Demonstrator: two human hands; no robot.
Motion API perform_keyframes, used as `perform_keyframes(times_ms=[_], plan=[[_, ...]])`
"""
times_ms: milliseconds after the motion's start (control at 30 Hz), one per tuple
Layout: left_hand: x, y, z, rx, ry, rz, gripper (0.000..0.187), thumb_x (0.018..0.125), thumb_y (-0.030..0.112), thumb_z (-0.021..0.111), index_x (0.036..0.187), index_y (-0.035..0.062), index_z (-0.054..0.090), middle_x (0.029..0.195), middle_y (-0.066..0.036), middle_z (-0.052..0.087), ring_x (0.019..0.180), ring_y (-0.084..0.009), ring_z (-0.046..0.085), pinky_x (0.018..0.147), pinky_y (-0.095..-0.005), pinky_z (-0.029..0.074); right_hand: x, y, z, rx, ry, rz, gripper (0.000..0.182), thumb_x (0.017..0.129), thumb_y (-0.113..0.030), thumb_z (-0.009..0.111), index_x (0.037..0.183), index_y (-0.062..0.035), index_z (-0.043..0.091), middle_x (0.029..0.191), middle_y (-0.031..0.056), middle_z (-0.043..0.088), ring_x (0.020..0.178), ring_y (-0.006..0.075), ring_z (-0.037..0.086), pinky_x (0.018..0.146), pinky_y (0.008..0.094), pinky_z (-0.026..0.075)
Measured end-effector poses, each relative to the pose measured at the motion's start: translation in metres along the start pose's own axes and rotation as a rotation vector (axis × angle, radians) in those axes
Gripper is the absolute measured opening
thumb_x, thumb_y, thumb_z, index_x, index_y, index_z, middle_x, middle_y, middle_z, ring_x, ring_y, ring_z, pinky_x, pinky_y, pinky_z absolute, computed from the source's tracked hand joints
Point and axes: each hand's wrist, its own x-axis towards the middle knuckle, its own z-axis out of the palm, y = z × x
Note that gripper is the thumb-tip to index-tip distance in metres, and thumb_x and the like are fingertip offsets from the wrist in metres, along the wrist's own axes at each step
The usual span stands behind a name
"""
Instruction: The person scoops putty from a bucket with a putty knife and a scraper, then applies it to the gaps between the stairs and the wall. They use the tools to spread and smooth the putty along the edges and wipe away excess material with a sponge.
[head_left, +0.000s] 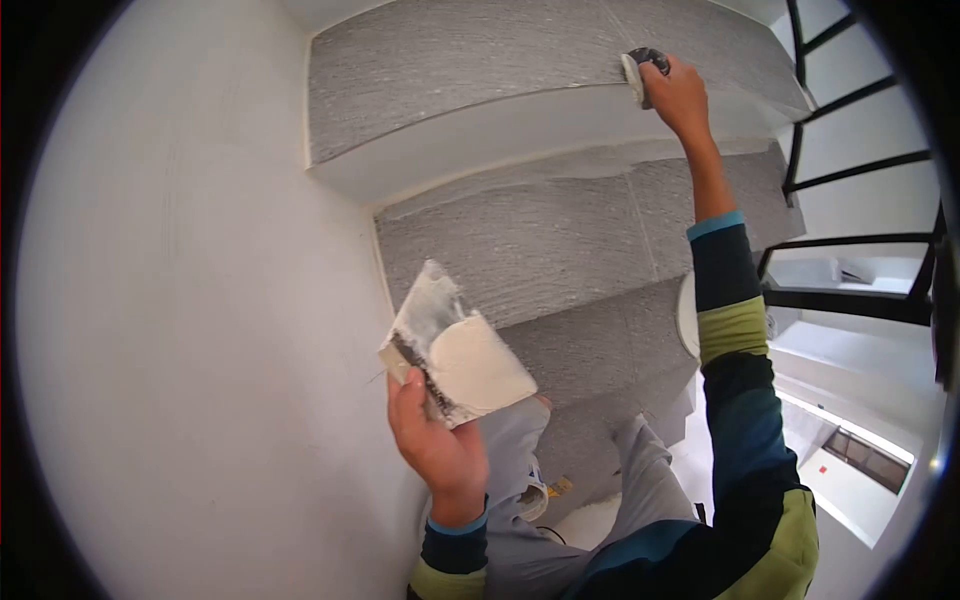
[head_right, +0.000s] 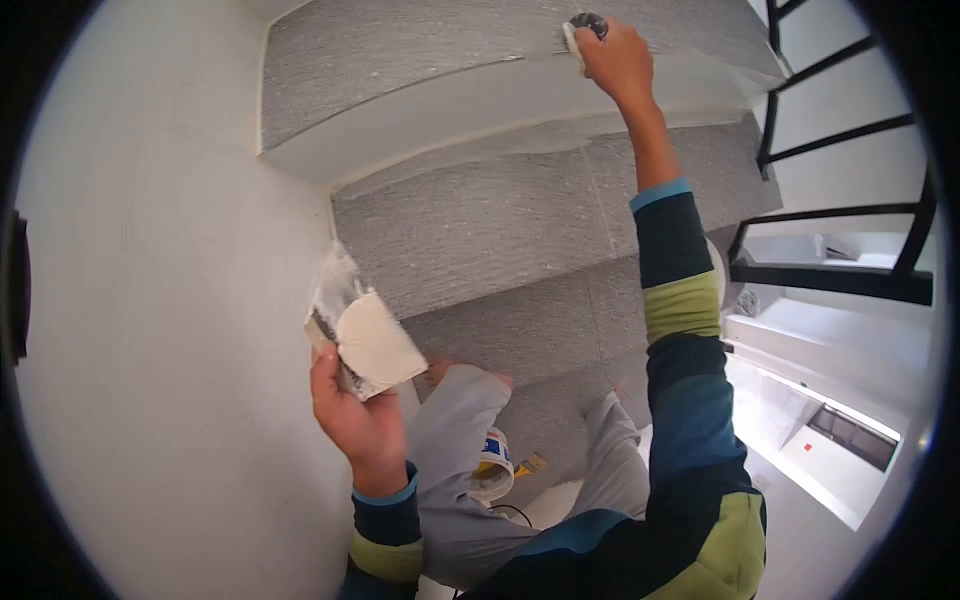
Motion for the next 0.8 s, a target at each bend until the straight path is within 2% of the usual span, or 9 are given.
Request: perform_keyframes(times_ms=[200, 233, 267, 367, 433, 467, 533, 567, 800], plan=[[-0.002, -0.001, -0.003, 0.086, -0.003, 0.054, 0.033, 0.093, 0.015, 0.035, 0.12, -0.0023, 0.042, 0.111, -0.012, 0.052, 0.098, -0.0201, 0.055, 0.082, -0.0297, 0.047, -0.034, -0.111, 0.024, 0.339, -0.349, 0.015, 0.032, 0.077, -0.03, 0.053, 0.079, 0.0018, 0.06, 0.064, 0.0143, 0.06, 0.061, 0.0242, 0.059, 0.059, 0.0349, 0.045], [0.0, -0.01, -0.01, 0.642, 0.051, 0.312, 0.032, 0.094, 0.015, 0.034, 0.118, -0.0027, 0.043, 0.109, -0.012, 0.052, 0.095, -0.0185, 0.056, 0.079, -0.027, 0.048, -0.048, -0.129, 0.029, 0.521, -0.432, 0.051, 0.031, 0.078, -0.028, 0.053, 0.08, 0.0018, 0.061, 0.068, 0.0145, 0.061, 0.063, 0.0235, 0.058, 0.061, 0.0349, 0.045], [-0.001, -0.014, -0.017, 0.646, 0.077, 0.328, 0.032, 0.094, 0.015, 0.034, 0.118, -0.0027, 0.043, 0.109, -0.012, 0.052, 0.095, -0.0185, 0.056, 0.079, -0.027, 0.048, -0.067, -0.147, 0.037, 0.702, -0.52, 0.085, 0.029, 0.078, -0.026, 0.054, 0.081, 0.0018, 0.061, 0.072, 0.0147, 0.062, 0.065, 0.0227, 0.058, 0.063, 0.0349, 0.045], [-0.001, 0.008, 0.002, -0.014, -0.019, -0.045, 0.042, 0.088, 0.018, 0.036, 0.126, -0.0022, 0.037, 0.116, -0.013, 0.051, 0.106, -0.0208, 0.052, 0.091, -0.0341, 0.042, -0.131, -0.185, 0.069, 0.966, -0.386, 0.113, 0.021, 0.076, -0.018, 0.059, 0.085, 0.0005, 0.062, 0.082, 0.013, 0.063, 0.067, 0.0222, 0.055, 0.065, 0.0332, 0.045], [-0.001, 0.007, -0.001, -0.014, 0.017, -0.041, 0.043, 0.088, 0.018, 0.036, 0.126, -0.0023, 0.037, 0.116, -0.013, 0.051, 0.106, -0.0206, 0.052, 0.091, -0.0338, 0.042, -0.162, -0.201, 0.088, 0.832, -0.059, -0.089, 0.023, 0.07, -0.008, 0.062, 0.093, -0.0051, 0.065, 0.094, 0.0079, 0.063, 0.075, 0.0214, 0.053, 0.07, 0.0325, 0.044], [0.0, 0.006, -0.001, -0.01, 0.039, -0.054, 0.043, 0.088, 0.018, 0.036, 0.126, -0.0023, 0.036, 0.115, -0.013, 0.051, 0.106, -0.0205, 0.052, 0.091, -0.0336, 0.042, -0.17, -0.206, 0.103, 0.84, -0.069, -0.091, 0.023, 0.07, -0.008, 0.062, 0.093, -0.0051, 0.065, 0.094, 0.0079, 0.063, 0.075, 0.0214, 0.053, 0.07, 0.0325, 0.044], [0.001, 0.006, -0.003, -0.026, 0.045, -0.062, 0.044, 0.087, 0.018, 0.035, 0.126, -0.0026, 0.036, 0.115, -0.013, 0.051, 0.106, -0.0205, 0.052, 0.091, -0.0335, 0.042, -0.179, -0.216, 0.125, 0.581, 0.25, -0.448, 0.037, 0.064, -0.001, 0.062, 0.1, -0.0112, 0.065, 0.1, 0.0013, 0.063, 0.083, 0.0214, 0.052, 0.076, 0.0339, 0.041], [0.002, 0.005, -0.006, 0.082, 0.029, -0.026, 0.044, 0.087, 0.018, 0.035, 0.127, -0.0026, 0.035, 0.115, -0.013, 0.051, 0.106, -0.0205, 0.052, 0.091, -0.0335, 0.042, -0.185, -0.223, 0.131, 0.545, 0.252, -0.455, 0.047, 0.058, 0.002, 0.066, 0.102, -0.0138, 0.066, 0.105, -0.0007, 0.063, 0.094, 0.0203, 0.05, 0.082, 0.0336, 0.036], [0.003, 0.004, -0.006, 0.129, 0.079, -0.025, 0.049, 0.085, 0.02, 0.037, 0.129, -0.0023, 0.033, 0.117, -0.014, 0.05, 0.106, -0.0208, 0.052, 0.092, -0.0332, 0.041, -0.175, -0.25, 0.177, 0.47, 0.423, -0.536, 0.042, 0.065, -0.003, 0.065, 0.103, -0.019, 0.066, 0.106, -0.0062, 0.061, 0.093, 0.017, 0.046, 0.08, 0.0335, 0.027]])
